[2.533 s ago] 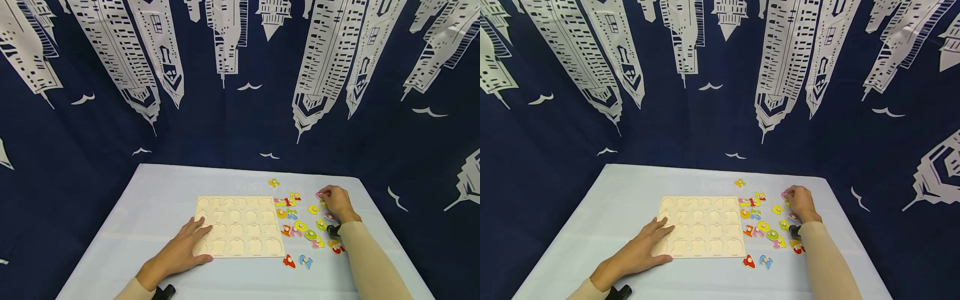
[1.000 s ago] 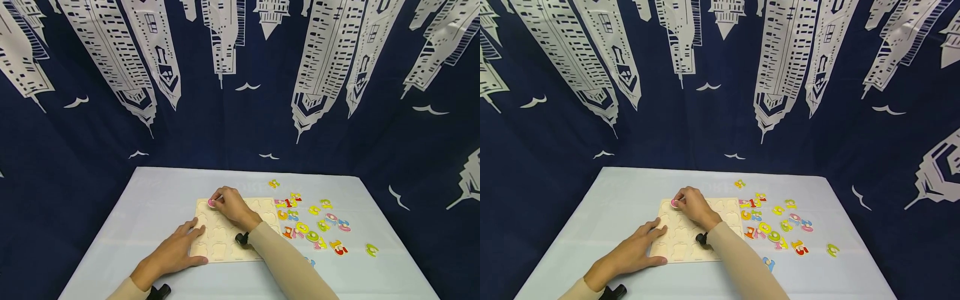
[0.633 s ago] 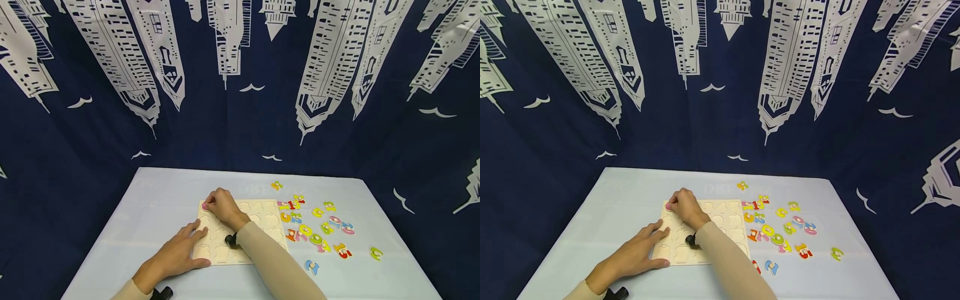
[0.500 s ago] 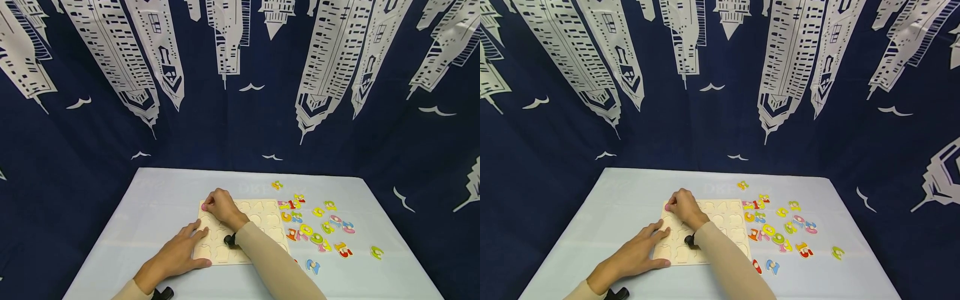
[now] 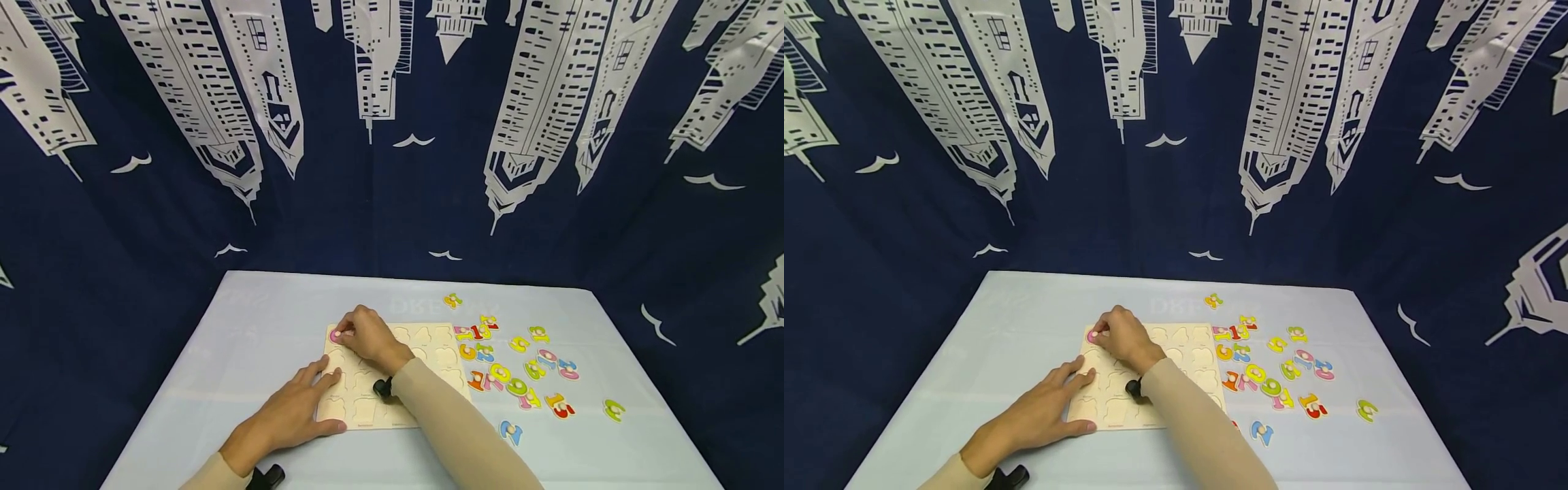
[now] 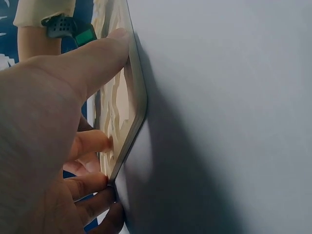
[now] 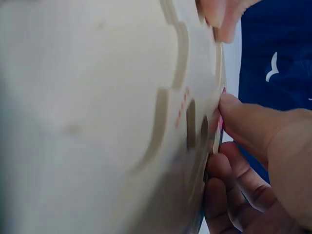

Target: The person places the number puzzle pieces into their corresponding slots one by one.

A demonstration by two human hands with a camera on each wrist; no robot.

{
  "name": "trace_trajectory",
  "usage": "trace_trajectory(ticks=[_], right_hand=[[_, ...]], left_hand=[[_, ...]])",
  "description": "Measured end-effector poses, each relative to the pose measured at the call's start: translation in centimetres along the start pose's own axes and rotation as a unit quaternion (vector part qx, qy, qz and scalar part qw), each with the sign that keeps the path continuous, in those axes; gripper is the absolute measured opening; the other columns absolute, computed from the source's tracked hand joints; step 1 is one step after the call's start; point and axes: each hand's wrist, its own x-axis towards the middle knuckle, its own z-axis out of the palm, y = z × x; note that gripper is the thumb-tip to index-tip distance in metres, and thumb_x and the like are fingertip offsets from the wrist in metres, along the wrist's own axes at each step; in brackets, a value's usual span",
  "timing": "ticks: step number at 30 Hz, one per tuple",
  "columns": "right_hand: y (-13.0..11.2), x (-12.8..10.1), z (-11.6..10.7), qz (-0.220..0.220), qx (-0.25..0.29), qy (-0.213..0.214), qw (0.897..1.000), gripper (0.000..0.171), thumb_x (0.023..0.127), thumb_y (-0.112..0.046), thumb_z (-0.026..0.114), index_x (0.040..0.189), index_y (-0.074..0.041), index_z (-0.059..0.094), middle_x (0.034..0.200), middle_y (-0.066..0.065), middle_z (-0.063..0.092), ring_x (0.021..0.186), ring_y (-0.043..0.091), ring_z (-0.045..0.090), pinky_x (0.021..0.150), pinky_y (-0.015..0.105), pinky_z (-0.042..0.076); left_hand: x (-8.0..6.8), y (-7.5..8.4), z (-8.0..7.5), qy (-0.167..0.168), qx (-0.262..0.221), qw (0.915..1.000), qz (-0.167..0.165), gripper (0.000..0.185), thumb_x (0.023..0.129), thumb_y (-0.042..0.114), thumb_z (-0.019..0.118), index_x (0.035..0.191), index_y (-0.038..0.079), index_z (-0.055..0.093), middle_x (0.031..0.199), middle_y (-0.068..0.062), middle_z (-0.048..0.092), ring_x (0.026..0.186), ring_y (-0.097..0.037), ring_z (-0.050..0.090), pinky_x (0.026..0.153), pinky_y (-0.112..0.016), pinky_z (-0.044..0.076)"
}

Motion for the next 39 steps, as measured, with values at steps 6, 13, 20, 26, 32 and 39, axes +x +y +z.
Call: trace_trajectory(ticks=[6,13,20,26,32,39], right_hand=[[1.0,-1.5,-1.5,-0.026,0.004,-0.028,0.999,0.035,0.105,-0.021,0.09,0.136,-0.008,0.082,0.128,0.01,0.076,0.109,0.019,0.072,0.103,0.034,0.066],[2.7,-4.4,-4.2,-0.059,0.02,-0.019,0.998,0.036,0.108,-0.018,0.086,0.14,-0.004,0.08,0.134,0.016,0.077,0.118,0.031,0.076,0.106,0.045,0.067],[4.6,-7.9,-7.4,-0.06,-0.004,-0.004,0.998,0.037,0.108,-0.02,0.085,0.142,-0.005,0.079,0.138,0.017,0.076,0.118,0.034,0.077,0.105,0.047,0.067],[7.0,-11.6,-9.8,-0.045,-0.027,0.024,0.998,0.036,0.106,-0.019,0.087,0.139,-0.006,0.081,0.134,0.014,0.078,0.115,0.034,0.079,0.102,0.046,0.068],[9.7,-15.2,-11.9,-0.018,-0.055,0.04,0.998,0.035,0.104,-0.019,0.09,0.137,-0.008,0.082,0.128,0.01,0.078,0.105,0.029,0.073,0.092,0.035,0.062],[12.1,-19.0,-13.9,0.02,-0.077,0.047,0.996,0.038,0.102,-0.023,0.094,0.136,-0.011,0.084,0.129,0.004,0.079,0.11,0.024,0.072,0.096,0.037,0.063]], left_hand=[[0.2,0.1,0.3,-0.003,-0.005,1.0,-0.005,0.102,0.096,0.064,0.091,0.172,0.005,0.056,0.187,-0.029,0.037,0.166,-0.052,0.049,0.127,-0.071,0.053],[0.3,0.1,0.1,-0.005,-0.004,0.9999,-0.016,0.101,0.096,0.062,0.092,0.172,0.006,0.055,0.187,-0.028,0.036,0.167,-0.052,0.048,0.129,-0.071,0.051],[0.2,0.1,0.0,-0.004,0.002,0.9998,-0.022,0.103,0.095,0.065,0.091,0.172,0.006,0.056,0.187,-0.027,0.036,0.166,-0.052,0.048,0.131,-0.07,0.05],[0.3,0.0,0.2,-0.007,0.0,0.9998,-0.019,0.104,0.094,0.064,0.092,0.172,0.006,0.055,0.188,-0.027,0.036,0.167,-0.051,0.047,0.133,-0.071,0.048],[0.3,-0.1,0.3,-0.007,-0.002,0.9999,-0.015,0.104,0.095,0.063,0.092,0.172,0.006,0.054,0.188,-0.027,0.035,0.166,-0.05,0.048,0.133,-0.07,0.048],[0.5,0.0,0.2,-0.007,-0.009,0.9999,-0.012,0.104,0.095,0.063,0.093,0.172,0.006,0.055,0.189,-0.027,0.035,0.166,-0.05,0.047,0.132,-0.07,0.048]])
